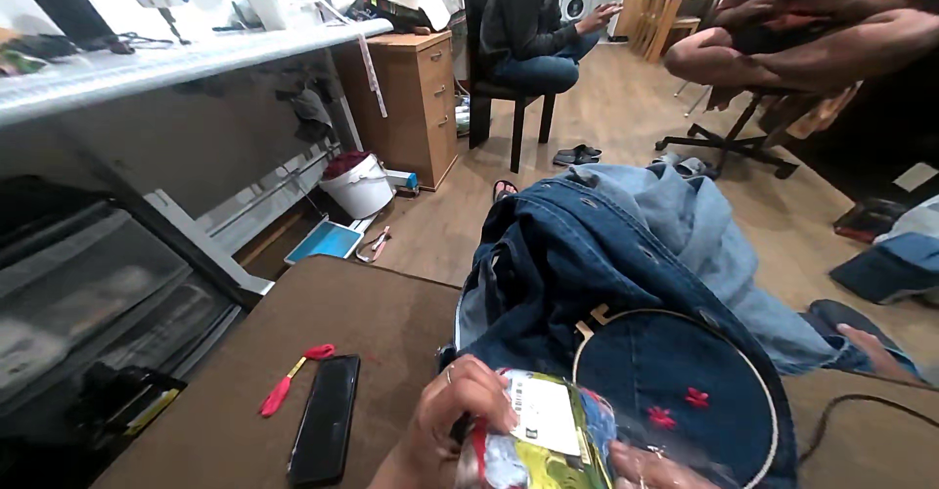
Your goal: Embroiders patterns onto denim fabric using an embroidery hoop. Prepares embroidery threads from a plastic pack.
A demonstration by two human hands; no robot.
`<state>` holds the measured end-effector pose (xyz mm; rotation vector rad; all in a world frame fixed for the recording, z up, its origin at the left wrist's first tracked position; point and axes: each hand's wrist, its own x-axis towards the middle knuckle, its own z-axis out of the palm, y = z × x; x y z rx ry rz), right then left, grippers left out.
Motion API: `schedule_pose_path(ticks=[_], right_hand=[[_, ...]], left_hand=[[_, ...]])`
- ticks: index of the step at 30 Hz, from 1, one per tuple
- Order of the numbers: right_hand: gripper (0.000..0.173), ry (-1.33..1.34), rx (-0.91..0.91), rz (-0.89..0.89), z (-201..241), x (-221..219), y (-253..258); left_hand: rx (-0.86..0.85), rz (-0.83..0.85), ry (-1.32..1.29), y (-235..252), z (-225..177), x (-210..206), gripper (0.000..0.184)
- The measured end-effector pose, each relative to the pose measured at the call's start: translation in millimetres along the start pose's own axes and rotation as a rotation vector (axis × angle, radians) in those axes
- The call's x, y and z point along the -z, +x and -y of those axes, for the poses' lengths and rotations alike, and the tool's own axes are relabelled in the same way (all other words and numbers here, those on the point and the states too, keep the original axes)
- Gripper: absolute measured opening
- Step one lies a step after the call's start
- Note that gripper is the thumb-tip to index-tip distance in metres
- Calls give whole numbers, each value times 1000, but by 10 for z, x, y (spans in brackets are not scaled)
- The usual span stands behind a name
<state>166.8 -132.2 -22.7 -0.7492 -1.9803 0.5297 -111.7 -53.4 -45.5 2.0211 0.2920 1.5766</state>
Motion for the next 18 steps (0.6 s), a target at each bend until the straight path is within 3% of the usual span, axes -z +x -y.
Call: schedule_pose_path(ticks=[6, 13, 18], right_hand=[[47, 71, -44, 102, 40, -28, 154], [30, 105, 1, 102, 27, -19, 189], [30, 166, 1, 88, 9, -13, 153]], left_hand=[[78, -10, -111, 21, -100, -66, 20], [142, -3, -229, 7, -138, -162, 15], [172, -4, -360, -29, -82, -192, 20]])
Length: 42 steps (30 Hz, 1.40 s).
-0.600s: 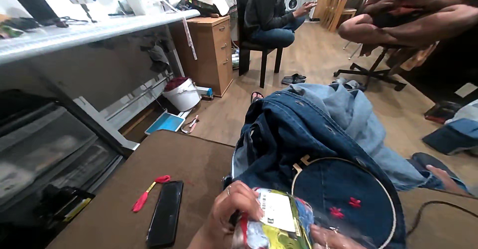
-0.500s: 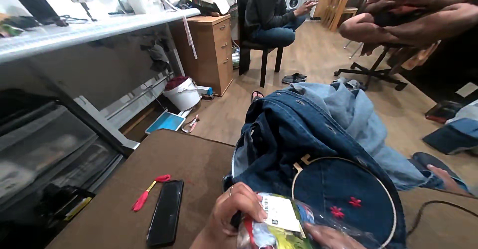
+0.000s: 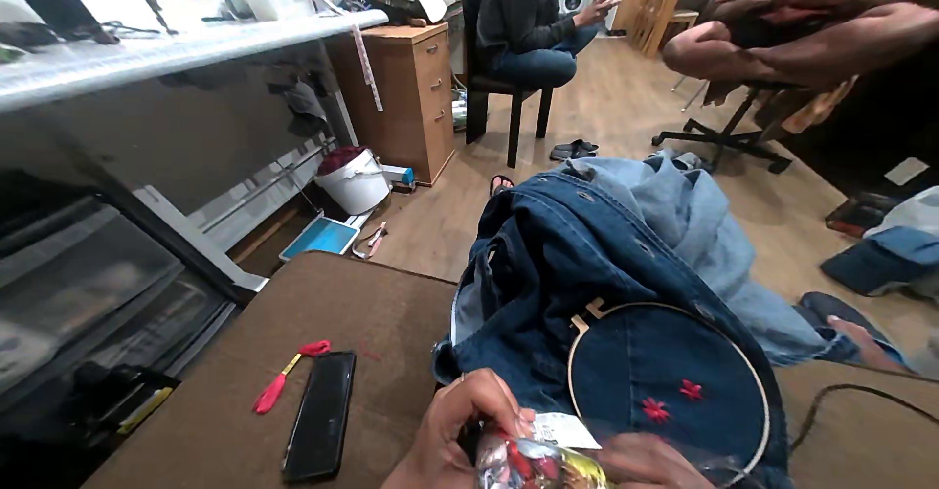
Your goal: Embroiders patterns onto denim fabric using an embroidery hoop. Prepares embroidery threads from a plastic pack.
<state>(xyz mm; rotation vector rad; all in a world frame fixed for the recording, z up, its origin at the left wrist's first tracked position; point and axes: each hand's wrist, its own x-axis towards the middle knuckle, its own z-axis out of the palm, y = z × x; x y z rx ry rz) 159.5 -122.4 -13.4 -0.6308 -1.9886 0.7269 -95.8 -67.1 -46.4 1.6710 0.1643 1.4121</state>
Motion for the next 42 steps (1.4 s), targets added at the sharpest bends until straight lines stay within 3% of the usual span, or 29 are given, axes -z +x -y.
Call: schedule_pose_path(ticks=[20, 23, 27, 29, 32, 37, 42], right_hand=[[39, 87, 46, -3, -108, 20, -120], [46, 44, -8, -54, -68, 7, -119], [67, -44, -219, -58, 127, 11, -19], [65, -1, -311, -78, 220, -1, 54], [57, 112, -303, -32, 180, 41, 30], [49, 121, -300, -129, 206, 0, 141], [42, -11, -88, -155, 8, -66, -11]], left_hand=[[96, -20, -280, -39, 119, -29, 30], [108, -67, -171, -24, 94, -56, 35], [222, -177, -2, 11, -94, -205, 36], [237, -213, 139, 18, -149, -302, 26], [202, -244, 249, 13, -130, -377, 32], [169, -263, 138, -10, -84, -423, 29], [66, -323, -41, -38, -45, -481, 29]])
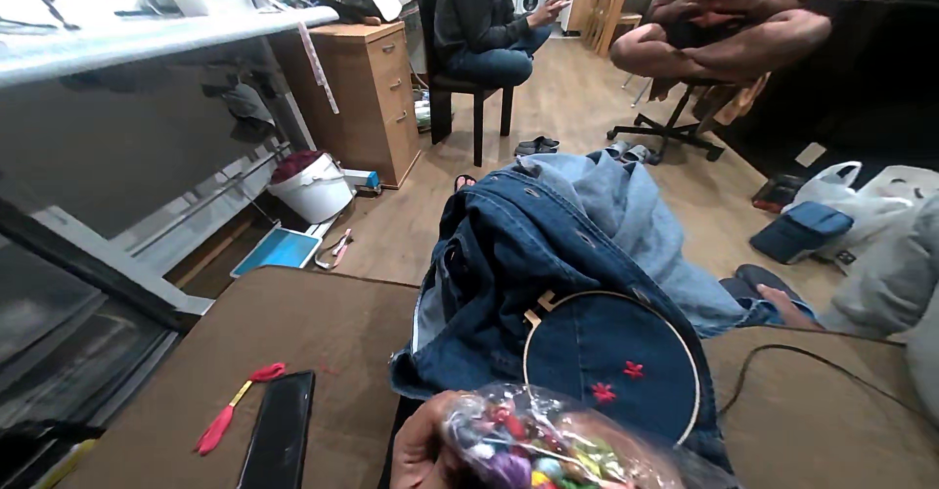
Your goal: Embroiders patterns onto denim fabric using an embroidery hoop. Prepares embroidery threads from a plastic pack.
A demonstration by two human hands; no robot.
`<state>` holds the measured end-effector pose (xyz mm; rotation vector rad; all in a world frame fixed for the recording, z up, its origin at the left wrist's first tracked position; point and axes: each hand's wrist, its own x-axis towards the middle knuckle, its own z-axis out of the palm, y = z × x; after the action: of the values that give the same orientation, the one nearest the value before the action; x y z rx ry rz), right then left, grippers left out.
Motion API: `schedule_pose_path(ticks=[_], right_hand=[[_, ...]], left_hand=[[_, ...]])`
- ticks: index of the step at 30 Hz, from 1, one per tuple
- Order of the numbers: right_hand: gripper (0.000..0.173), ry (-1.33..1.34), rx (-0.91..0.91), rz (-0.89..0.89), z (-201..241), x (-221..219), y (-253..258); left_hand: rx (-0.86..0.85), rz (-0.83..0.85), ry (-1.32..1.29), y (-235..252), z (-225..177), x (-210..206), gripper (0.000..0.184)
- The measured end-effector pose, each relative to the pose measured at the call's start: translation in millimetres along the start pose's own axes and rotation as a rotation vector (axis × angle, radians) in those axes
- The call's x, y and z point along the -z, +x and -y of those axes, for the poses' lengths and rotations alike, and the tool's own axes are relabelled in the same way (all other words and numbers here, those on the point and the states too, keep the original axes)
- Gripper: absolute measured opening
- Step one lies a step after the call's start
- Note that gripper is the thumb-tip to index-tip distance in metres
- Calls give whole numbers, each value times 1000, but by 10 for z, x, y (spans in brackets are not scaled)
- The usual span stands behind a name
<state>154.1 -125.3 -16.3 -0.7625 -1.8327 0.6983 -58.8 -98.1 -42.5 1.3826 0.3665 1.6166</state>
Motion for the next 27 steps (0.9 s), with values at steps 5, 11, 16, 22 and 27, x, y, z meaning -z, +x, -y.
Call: schedule_pose_path(ticks=[5, 11, 16, 22, 27], right_hand=[[39, -59, 107, -30, 24, 13, -19], [38, 38, 121, 26, -1, 9, -23], [42, -49, 111, 112, 77, 72, -55], [49, 7, 71, 202, 98, 212, -162], [44, 135, 27, 166, 57, 258, -266]], left_hand=[[63, 101, -169, -30, 33, 108, 30], [108, 353, -8, -13, 193, 234, 75], [-4, 280, 138, 43, 117, 201, 28], [-61, 377, -124, -60, 461, 354, 21], [-53, 381, -246, -63, 518, 357, 25]])
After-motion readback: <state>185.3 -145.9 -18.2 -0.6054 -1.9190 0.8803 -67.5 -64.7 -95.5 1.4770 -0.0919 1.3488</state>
